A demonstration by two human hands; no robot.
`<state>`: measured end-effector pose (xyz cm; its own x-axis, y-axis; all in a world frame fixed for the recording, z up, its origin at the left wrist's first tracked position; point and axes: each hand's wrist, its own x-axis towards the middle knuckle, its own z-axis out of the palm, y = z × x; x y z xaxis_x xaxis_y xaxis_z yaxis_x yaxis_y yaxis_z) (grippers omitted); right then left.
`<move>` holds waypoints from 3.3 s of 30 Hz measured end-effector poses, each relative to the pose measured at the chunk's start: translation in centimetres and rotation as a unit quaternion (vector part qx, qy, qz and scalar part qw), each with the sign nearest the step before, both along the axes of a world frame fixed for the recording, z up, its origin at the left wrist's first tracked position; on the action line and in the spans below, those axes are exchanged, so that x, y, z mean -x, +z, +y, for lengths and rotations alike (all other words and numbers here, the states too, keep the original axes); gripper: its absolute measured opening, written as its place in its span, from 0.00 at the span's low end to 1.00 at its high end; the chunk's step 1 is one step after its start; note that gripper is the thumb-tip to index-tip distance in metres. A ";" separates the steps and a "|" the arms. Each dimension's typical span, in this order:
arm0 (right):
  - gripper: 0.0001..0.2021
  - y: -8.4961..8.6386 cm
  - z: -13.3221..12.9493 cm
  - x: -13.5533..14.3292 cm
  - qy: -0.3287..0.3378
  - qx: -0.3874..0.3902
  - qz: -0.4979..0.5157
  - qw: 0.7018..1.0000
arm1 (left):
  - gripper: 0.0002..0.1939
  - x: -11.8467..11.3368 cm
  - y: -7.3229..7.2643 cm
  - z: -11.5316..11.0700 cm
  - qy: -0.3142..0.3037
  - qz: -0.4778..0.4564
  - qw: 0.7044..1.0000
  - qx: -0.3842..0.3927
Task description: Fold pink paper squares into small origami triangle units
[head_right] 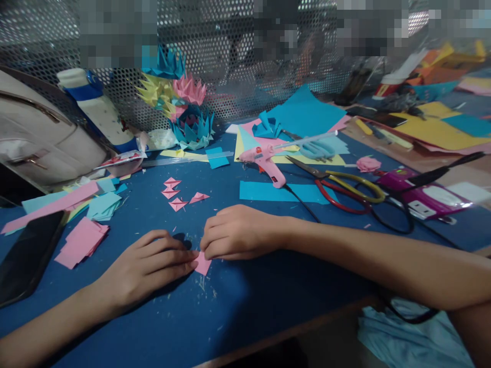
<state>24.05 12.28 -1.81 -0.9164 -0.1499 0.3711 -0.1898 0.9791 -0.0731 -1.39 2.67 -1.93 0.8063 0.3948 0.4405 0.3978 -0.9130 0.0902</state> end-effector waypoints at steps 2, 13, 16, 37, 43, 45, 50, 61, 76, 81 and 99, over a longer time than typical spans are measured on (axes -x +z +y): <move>0.11 0.0 0.0 0.0 -0.003 -0.002 -0.002 1.000 | 0.15 0.1 -0.1 0.0 0.004 -0.003 1.000 0.020; 0.10 -0.1 0.0 0.0 -0.003 -0.010 0.002 1.000 | 0.15 0.1 -0.4 0.0 0.017 -0.028 0.996 0.077; 0.10 -0.1 0.0 0.0 0.003 0.001 0.005 1.000 | 0.15 0.0 -0.3 -0.2 0.009 -0.009 0.999 0.043; 0.15 -0.1 0.1 0.0 -0.004 -0.004 -0.002 1.000 | 0.15 -0.9 1.0 -0.5 0.012 0.045 0.999 -0.021; 0.14 0.1 0.0 0.0 0.000 0.004 -0.002 1.000 | 0.19 -1.5 1.1 -2.1 0.067 0.075 0.993 -0.070; 0.14 0.2 0.0 0.0 -0.001 0.005 -0.004 1.000 | 0.21 -2.0 0.8 -3.3 0.114 0.091 0.985 -0.097; 0.13 0.2 -0.1 0.0 -0.005 0.010 -0.012 1.000 | 0.21 -2.9 0.2 -5.9 0.184 0.136 0.959 -0.167; 0.14 0.6 -1.2 0.6 -0.029 0.009 -0.034 0.999 | 0.23 -3.0 0.1 -6.8 0.184 0.184 0.949 -0.180; 0.16 3.4 1.2 -1.1 -0.062 0.128 -0.158 0.977 | 0.18 -2.6 0.6 -5.1 0.166 0.133 0.965 -0.156; 0.17 1.4 0.3 0.0 -0.083 0.174 -0.066 0.979 | 0.10 -1.8 0.9 -2.4 0.169 0.045 0.984 0.013; 0.12 1.4 -3.2 1.4 -0.217 0.341 -0.071 0.912 | 0.10 -2.1 1.2 -0.2 0.242 -0.130 0.906 0.322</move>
